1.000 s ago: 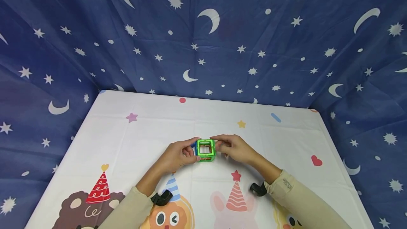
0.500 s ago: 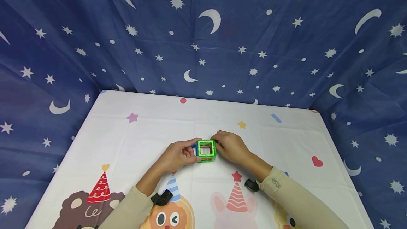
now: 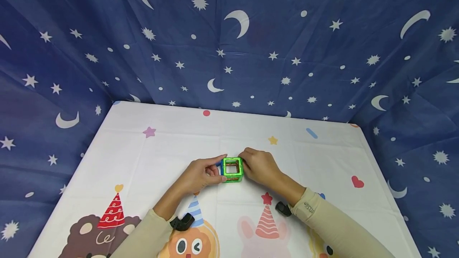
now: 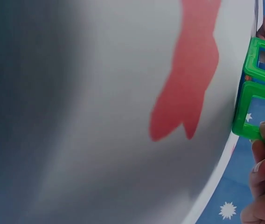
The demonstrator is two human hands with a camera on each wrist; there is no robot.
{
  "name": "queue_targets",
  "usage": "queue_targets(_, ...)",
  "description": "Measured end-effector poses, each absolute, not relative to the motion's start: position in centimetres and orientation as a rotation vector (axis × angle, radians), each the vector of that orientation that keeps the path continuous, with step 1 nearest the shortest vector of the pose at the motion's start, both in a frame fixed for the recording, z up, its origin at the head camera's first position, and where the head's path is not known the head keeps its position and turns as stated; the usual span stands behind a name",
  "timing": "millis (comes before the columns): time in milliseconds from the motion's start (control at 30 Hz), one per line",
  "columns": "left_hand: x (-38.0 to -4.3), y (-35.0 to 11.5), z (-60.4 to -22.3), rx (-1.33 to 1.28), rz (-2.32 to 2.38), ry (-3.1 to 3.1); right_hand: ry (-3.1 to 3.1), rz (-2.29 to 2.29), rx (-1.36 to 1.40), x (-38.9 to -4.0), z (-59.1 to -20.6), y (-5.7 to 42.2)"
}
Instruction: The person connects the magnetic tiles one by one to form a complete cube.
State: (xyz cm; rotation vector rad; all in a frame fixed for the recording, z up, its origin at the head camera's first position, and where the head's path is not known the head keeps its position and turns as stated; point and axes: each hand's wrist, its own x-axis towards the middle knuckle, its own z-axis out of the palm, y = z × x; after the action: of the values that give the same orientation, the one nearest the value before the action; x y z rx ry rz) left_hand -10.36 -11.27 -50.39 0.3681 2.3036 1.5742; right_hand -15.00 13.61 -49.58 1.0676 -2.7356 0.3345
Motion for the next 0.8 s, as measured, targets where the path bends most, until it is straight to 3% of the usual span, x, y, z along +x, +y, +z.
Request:
queue_targets(333, -10.3, -11.2, -50.3, 0.383, 1.564, 2.313, -2.876, 0.348, 0.998, -14.4, -48.0, 13.8)
queue_targets(800, -10.4, -11.4, -50.4, 0.401, 1.560, 2.313, -3.138, 1.586, 0.916, -13.4, -47.6, 15.2)
